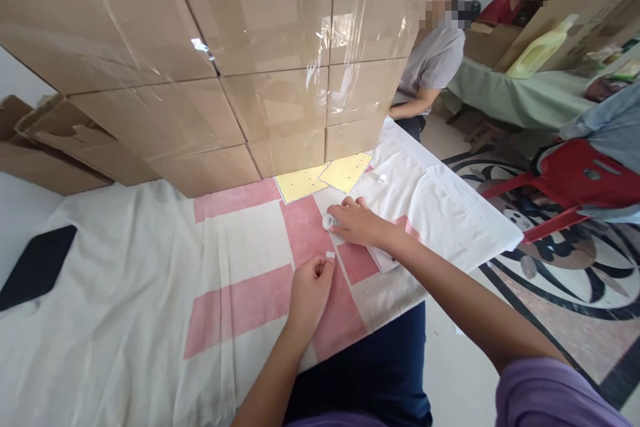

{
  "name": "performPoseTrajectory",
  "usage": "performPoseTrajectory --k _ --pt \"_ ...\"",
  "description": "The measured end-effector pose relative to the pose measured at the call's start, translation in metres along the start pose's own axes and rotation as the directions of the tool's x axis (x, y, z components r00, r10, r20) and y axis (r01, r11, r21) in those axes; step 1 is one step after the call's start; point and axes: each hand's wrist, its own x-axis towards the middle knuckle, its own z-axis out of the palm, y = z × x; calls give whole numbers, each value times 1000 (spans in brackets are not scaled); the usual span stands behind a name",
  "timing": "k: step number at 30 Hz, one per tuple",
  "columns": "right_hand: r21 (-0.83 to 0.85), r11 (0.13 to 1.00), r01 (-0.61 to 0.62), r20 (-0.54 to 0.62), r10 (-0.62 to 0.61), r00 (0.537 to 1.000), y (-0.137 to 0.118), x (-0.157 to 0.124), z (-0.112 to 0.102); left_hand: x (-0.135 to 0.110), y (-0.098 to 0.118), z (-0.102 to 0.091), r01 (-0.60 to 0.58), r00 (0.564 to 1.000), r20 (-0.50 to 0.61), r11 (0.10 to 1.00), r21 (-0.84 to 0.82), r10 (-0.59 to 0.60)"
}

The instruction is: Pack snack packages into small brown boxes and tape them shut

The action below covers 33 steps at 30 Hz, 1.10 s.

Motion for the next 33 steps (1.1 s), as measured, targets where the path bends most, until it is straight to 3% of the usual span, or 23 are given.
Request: performPoseTrajectory --k 3,6,8,11,13,15,19,21,23,25,27,30,33 --pt "-85 996 -17 11 18 1000 3 -1 3 0 -1 -4 -14 1000 11 993 121 13" --pt "-19 993 -118 -73 116 991 30 -6 -1 -3 2 -4 -14 1000 2 944 331 14" --pt "54 955 -292 -185 297 937 62 -9 -7 -7 5 -2 -14 1000 -9 884 467 20" --pt "131 853 -505 -300 520 800 114 -12 -17 -11 5 1 -28 999 -2 815 579 36" --pt "166 833 -528 -314 552 772 137 -12 -21 -13 4 2 -26 1000 9 802 596 26" --pt "207 844 -494 -315 536 783 143 -9 -23 -14 2 3 -22 1000 7 803 596 23" --pt "291 904 -313 -293 396 870 106 -8 -22 -14 -3 3 -25 999 -18 809 587 45" --pt "361 922 -141 -224 233 946 74 -11 -20 -13 -7 4 -36 997 -29 798 602 67" --pt "448 894 -3 -94 50 994 44 -15 -19 -12 -11 6 -56 994 -38 777 627 102" --pt "486 873 24 60 -61 996 23 -16 -18 -12 -16 7 -73 990 -44 756 650 133" --pt "420 907 -5 147 -62 987 13 -14 -17 -12 -20 8 -89 986 -45 743 663 158" --pt "279 960 3 143 -45 989 10 -6 -16 -11 -23 7 -100 985 -41 748 656 168" --pt "284 959 22 124 -60 990 10 1 -13 -12 -23 6 -102 987 -34 764 637 160"
